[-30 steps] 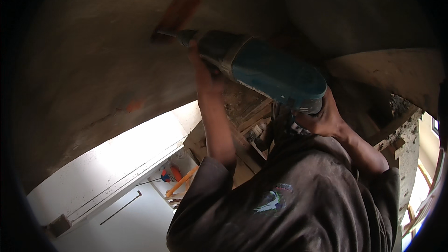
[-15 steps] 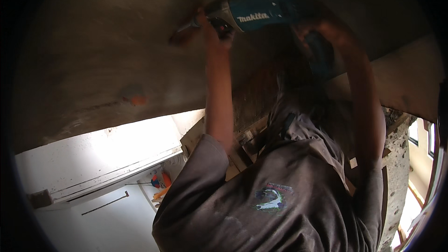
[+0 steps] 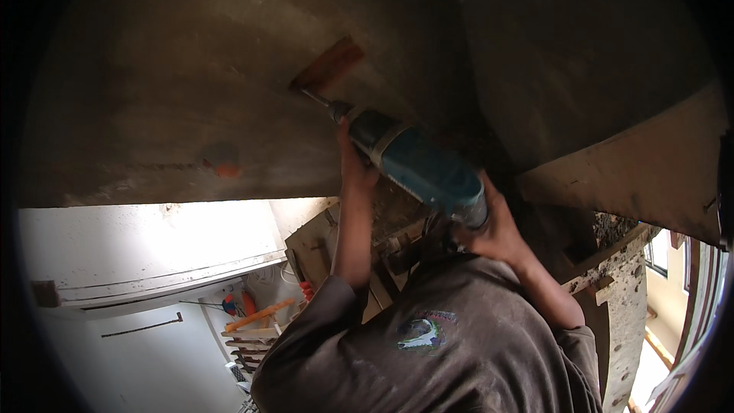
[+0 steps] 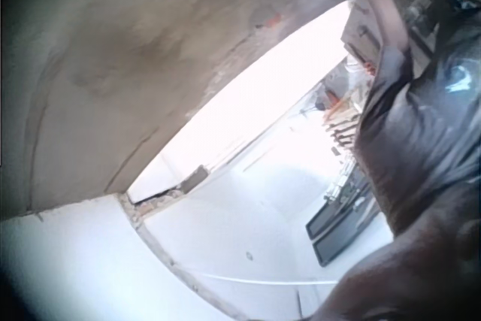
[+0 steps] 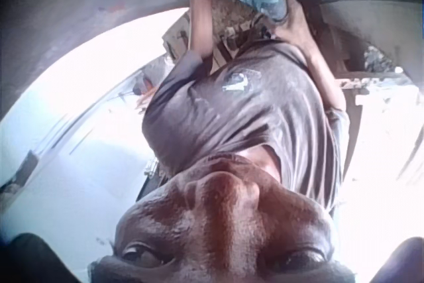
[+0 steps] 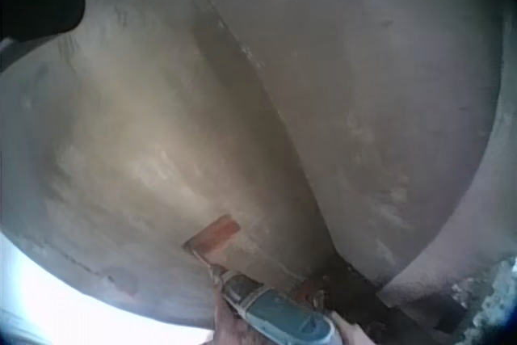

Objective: The person uses a corded rotary hammer drill to create a rectangular hole in a concrete ceiling. They repeatedly position the drill, activate it, and remove debris as the hole deepens.

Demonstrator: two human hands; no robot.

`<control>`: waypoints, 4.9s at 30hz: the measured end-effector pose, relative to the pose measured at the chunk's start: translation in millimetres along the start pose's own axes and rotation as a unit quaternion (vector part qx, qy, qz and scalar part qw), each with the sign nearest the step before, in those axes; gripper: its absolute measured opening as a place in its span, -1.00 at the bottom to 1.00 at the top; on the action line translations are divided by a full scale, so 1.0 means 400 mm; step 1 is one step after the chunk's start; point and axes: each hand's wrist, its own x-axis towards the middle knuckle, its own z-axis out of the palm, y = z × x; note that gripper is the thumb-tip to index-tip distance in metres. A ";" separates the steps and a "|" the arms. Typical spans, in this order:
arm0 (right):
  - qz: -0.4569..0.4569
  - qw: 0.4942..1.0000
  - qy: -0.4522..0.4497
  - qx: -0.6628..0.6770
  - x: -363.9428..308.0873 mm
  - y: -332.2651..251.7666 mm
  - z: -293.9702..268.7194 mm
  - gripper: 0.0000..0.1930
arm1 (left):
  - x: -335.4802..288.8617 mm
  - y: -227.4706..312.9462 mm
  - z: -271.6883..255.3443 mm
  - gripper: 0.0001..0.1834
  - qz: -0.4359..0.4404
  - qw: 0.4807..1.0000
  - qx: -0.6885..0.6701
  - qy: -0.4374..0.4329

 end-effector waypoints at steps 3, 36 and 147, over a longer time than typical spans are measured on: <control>0.004 1.000 0.001 -0.025 -0.010 0.014 0.076 -0.16 | 0.001 0.006 -0.076 -0.26 0.002 1.000 -0.010 -0.024; 0.031 0.993 -0.068 -0.088 -0.032 -0.065 0.205 0.00 | -0.045 0.038 -0.127 -0.25 -0.005 0.991 -0.123 -0.062; 0.102 0.993 -0.018 0.062 0.032 -0.083 0.016 -0.52 | 0.025 0.015 0.060 -0.34 -0.038 0.995 -0.049 0.075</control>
